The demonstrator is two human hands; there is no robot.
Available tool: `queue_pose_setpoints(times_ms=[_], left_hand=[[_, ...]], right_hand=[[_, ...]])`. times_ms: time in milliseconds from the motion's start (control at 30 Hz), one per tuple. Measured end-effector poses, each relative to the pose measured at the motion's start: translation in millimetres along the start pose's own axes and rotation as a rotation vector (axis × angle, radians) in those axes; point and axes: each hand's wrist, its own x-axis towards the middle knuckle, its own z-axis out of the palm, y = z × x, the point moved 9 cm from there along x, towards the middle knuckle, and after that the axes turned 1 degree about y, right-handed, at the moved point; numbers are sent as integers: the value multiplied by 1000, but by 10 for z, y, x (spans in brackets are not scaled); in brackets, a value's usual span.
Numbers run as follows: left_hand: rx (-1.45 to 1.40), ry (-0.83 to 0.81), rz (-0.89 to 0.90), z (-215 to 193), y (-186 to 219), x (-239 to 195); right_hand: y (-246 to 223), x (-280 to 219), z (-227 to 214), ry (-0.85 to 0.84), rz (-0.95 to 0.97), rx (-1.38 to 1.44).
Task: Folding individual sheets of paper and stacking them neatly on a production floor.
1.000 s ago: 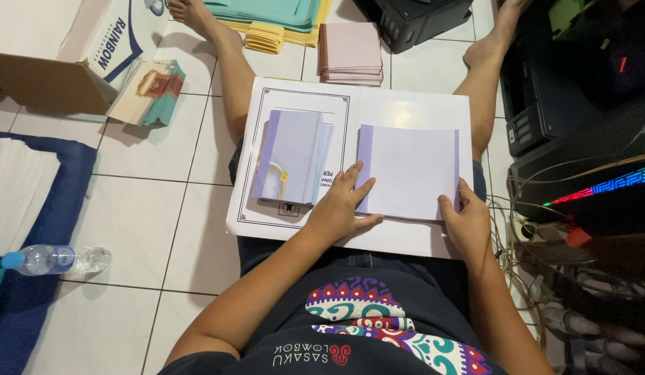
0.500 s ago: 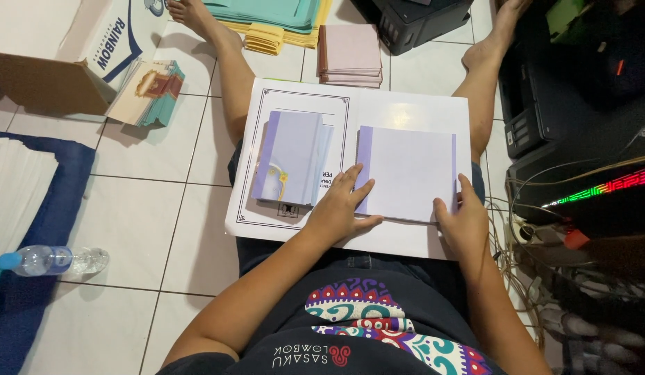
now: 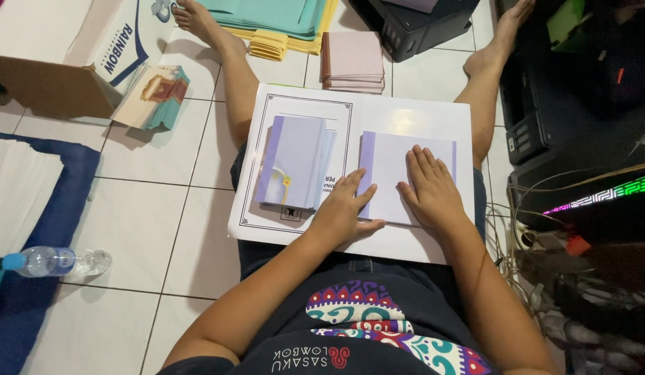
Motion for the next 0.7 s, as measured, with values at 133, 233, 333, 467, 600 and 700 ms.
queue_pose_setpoints(times_ms=[133, 233, 333, 467, 600, 700], left_hand=[[118, 1, -11, -39, 90, 135], [194, 79, -11, -31, 182, 313], [203, 240, -17, -33, 193, 381], [207, 89, -41, 36, 179, 392], [208, 50, -51, 23, 190, 372], [176, 11, -78, -15, 207, 391]], right_hand=[[28, 21, 74, -43, -6, -79], [11, 35, 83, -44, -24, -89], [19, 55, 117, -58, -35, -114], [149, 137, 249, -110, -8, -105], [220, 295, 291, -116, -12, -101], [174, 315, 265, -104, 0, -96]])
